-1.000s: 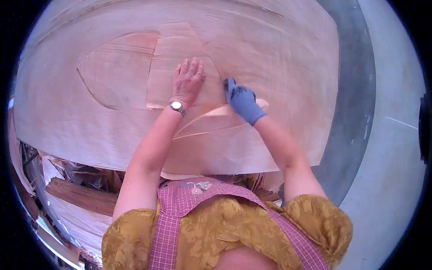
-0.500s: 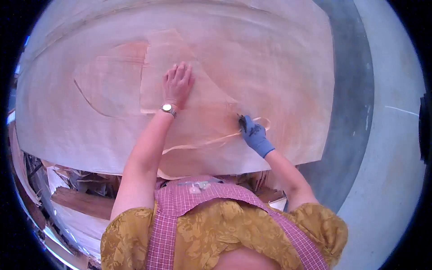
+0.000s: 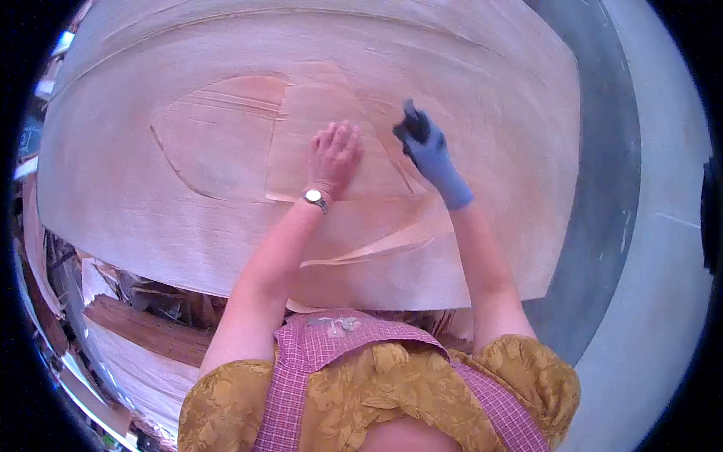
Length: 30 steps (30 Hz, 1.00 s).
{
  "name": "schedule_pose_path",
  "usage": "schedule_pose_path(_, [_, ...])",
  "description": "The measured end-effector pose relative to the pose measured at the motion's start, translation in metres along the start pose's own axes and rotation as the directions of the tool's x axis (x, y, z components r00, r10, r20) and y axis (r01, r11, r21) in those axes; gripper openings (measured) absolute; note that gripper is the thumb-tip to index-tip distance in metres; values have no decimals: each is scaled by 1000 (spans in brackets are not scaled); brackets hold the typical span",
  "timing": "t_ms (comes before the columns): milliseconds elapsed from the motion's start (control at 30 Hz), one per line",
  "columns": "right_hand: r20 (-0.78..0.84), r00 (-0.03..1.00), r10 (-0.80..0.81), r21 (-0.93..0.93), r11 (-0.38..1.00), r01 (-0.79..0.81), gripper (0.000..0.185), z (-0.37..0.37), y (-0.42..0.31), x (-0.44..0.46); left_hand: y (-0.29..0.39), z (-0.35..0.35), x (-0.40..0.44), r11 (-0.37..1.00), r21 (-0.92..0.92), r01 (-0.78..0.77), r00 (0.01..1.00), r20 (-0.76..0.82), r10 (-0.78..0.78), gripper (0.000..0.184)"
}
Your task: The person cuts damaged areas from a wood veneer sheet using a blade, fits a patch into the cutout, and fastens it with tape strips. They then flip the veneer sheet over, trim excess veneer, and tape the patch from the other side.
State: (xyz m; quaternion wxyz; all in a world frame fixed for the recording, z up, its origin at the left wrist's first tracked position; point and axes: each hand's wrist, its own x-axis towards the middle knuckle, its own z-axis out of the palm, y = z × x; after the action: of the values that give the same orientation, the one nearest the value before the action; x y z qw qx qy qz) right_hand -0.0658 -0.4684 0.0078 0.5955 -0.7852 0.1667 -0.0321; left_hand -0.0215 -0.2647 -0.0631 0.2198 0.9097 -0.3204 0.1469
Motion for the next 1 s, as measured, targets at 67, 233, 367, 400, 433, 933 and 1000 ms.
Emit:
schedule_pose_path(67, [24, 944, -330, -214, 920, 327, 42, 40, 11, 70, 0, 7, -3, 1000, -7, 10, 1000, -28, -10, 33])
schedule_pose_path(233, [182, 971, -156, -749, 617, 240, 51, 117, -19, 151, -15, 19, -12, 999, -2, -39, 999, -24, 39, 38])
schedule_pose_path(367, [31, 999, -6, -11, 1000, 7, 34, 93, -29, 142, -10, 10, -9, 999, -50, 2, 1000, -19, -3, 38])
schedule_pose_path(400, [5, 995, 101, 31, 994, -101, 34, 77, -57, 114, -11, 7, -8, 999, -51, 14, 1000, -12, -15, 38])
schedule_pose_path(433, [-27, 978, 208, 78, 976, -205, 33, 55, -78, 78, -13, 7, -7, 998, -55, 19, 1000, -4, -20, 38])
schedule_pose_path(933, [-107, 683, 722, -280, 638, -718, 49, -35, 52, -362, -7, 6, -5, 995, -99, 24, 1000, -4, -24, 36])
schedule_pose_path(1000, [-110, 779, 618, -359, 706, -611, 52, -38, 34, -371, -8, 4, -5, 996, -93, 11, 1000, -3, -12, 37])
